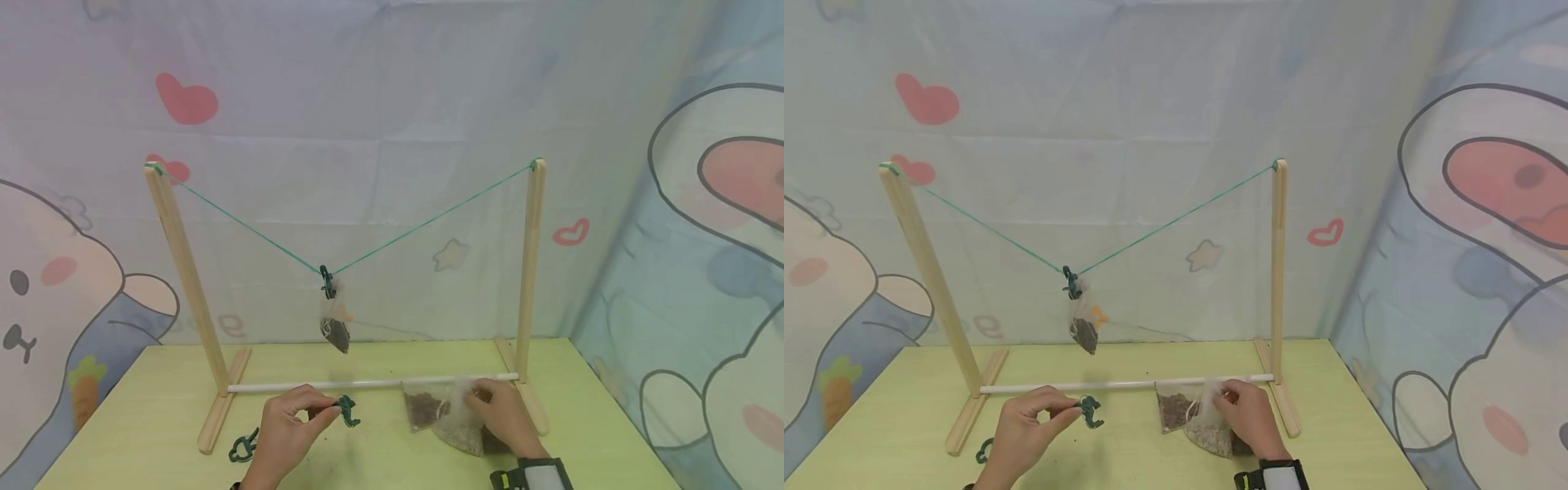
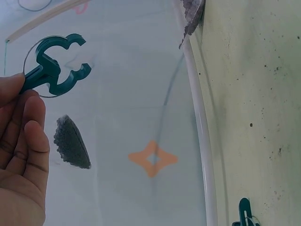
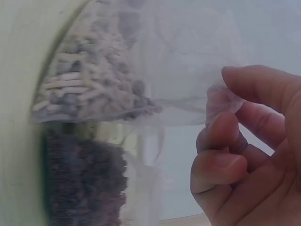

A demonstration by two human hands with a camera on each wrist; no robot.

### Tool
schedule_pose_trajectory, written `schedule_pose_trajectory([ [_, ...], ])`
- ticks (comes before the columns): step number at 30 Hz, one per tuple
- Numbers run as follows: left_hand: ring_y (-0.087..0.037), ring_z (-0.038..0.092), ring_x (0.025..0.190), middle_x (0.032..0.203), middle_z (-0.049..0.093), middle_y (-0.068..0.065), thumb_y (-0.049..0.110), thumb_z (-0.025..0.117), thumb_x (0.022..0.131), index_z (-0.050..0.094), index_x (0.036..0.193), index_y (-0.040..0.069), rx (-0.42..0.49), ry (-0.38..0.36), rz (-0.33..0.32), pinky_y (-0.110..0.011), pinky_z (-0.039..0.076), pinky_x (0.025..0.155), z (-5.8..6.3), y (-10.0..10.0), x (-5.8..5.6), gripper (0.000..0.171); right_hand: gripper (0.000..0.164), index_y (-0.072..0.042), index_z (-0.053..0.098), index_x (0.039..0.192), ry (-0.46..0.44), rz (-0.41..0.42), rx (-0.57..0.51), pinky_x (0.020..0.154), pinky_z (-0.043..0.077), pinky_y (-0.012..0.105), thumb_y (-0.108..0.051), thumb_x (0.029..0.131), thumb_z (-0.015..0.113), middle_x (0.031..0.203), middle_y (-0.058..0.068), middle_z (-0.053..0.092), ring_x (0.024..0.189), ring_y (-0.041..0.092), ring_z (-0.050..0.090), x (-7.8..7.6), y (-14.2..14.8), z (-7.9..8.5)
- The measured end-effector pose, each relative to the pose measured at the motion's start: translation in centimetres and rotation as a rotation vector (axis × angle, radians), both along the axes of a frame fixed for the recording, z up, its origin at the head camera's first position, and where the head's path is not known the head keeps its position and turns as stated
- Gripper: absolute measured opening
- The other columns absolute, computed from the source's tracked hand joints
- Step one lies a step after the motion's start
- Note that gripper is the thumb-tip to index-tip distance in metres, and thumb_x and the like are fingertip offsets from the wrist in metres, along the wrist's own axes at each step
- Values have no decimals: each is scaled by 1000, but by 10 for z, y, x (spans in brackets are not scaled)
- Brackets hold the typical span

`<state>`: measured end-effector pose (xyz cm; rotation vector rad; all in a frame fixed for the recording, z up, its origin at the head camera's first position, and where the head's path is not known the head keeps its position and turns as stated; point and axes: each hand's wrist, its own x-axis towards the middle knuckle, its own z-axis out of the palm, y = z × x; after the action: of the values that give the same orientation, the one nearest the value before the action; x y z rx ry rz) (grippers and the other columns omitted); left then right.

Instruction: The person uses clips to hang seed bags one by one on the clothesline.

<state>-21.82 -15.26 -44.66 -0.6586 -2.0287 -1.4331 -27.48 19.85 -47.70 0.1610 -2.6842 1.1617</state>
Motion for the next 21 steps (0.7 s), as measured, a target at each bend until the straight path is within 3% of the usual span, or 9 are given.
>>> schedule_pose_trajectory([
  [3, -8, 56, 57, 76, 73, 1, -1, 83, 83, 82, 85, 10, 8, 15, -2, -25, 50, 53, 0, 0, 0, 12, 4, -10, 78, 91, -1, 45, -30, 67, 49, 26, -11, 94, 75, 83, -4, 70, 74, 9, 58, 4, 0, 8],
  [12, -9, 56, 57, 75, 73, -1, -4, 84, 81, 82, 86, 10, 39, 42, 1, -22, 48, 54, 5, 1, 3, 14, 19, -11, 67, 76, 44, 237, -43, 58, 44, 23, -7, 93, 74, 72, -5, 61, 62, 3, 48, 17, -3, 33],
  [18, -10, 55, 58, 74, 72, -2, -8, 84, 79, 82, 87, 8, 66, 101, 14, -22, 48, 54, 9, 4, 5, 18, 22, -14, 64, 75, 79, 285, -34, 56, 41, 23, -11, 95, 73, 70, -8, 57, 59, 1, 43, 27, -5, 48],
  [21, -10, 54, 59, 73, 70, -1, -10, 84, 78, 82, 87, 8, 64, 146, 43, -21, 47, 55, 17, 6, 6, 20, 24, -16, 64, 74, 124, 291, -36, 56, 41, 23, -10, 95, 73, 69, -10, 56, 58, 1, 43, 32, -11, 56],
])
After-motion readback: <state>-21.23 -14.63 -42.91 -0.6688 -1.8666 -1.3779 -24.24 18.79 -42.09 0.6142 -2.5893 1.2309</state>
